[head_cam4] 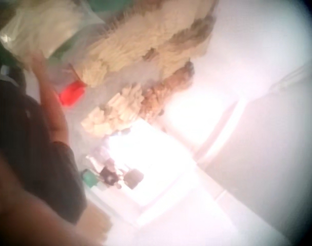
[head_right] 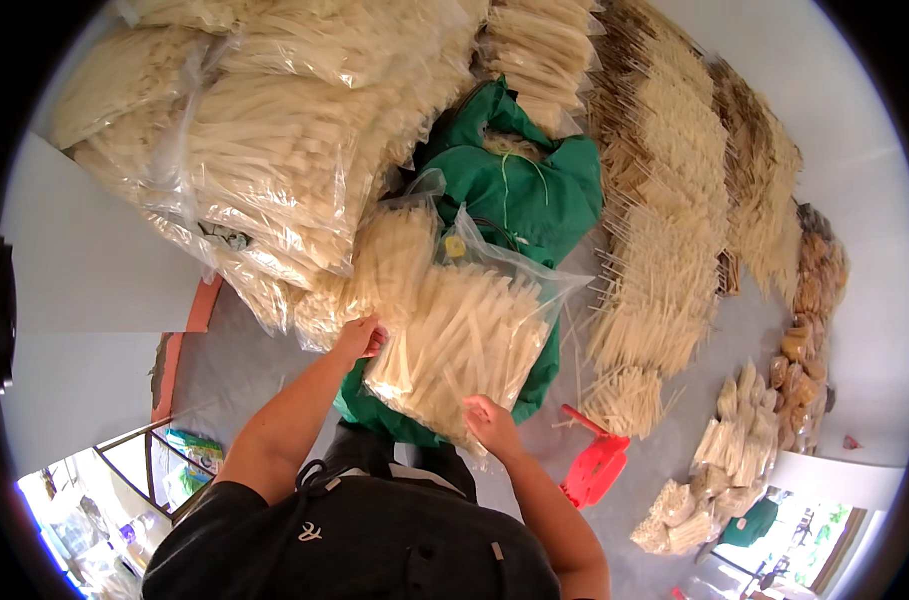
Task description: The person picks up plastic bags filled with dried noodles from the floor and stacks them onto other similar bags in a storage area.
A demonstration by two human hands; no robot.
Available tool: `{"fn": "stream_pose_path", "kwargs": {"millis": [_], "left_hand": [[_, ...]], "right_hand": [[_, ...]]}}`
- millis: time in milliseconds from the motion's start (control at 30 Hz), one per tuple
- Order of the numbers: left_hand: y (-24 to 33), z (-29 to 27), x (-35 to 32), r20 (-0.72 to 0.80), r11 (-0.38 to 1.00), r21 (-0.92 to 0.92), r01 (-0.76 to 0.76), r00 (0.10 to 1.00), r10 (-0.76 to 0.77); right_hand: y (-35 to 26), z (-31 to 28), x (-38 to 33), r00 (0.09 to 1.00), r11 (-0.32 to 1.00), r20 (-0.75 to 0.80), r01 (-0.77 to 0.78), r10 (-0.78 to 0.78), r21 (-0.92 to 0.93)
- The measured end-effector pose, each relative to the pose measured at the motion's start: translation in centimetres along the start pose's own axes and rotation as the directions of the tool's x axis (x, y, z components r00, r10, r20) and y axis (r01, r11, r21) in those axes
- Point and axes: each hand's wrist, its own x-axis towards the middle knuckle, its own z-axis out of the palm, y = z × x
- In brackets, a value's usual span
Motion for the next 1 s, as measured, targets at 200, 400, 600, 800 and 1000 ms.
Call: {"fn": "stream_pose_path", "kwargs": {"millis": [200, 400, 600, 800, 1000], "left_hand": [[2.0, -1.9, -5.1, 0.183, 0.980, 0.039, -0.194, 0.966, 0.184], [2.1, -3.2, -11.5, 0.331, 0.954, 0.197, -0.225, 0.931, 0.151], [5.6, -2.2, -20.1, 0.605, 0.930, 0.231, -0.286, 0.791, 0.094], [8.0, -1.8, -24.8, 0.830, 0.925, 0.044, -0.377, 0.529, 0.175], [10.7, -1.3, -27.7, 0.817, 0.947, 0.058, -0.316, 0.560, 0.137]], "right_hand": [[-5.7, 1.6, 3.1, 0.997, 0.988, 0.079, -0.015, 0.003, 0.155], [-7.6, 2.4, 8.5, 0.995, 0.926, 0.087, -0.085, 0.057, 0.369], [-12.5, 4.3, 13.5, 0.972, 0.970, -0.050, -0.225, 0.231, 0.094], [-14.3, 6.3, 15.1, 0.944, 0.943, -0.061, -0.318, 0.324, 0.097], [-10.0, 6.1, 17.3, 0.973, 0.984, -0.194, -0.094, 0.123, 0.152]]}}
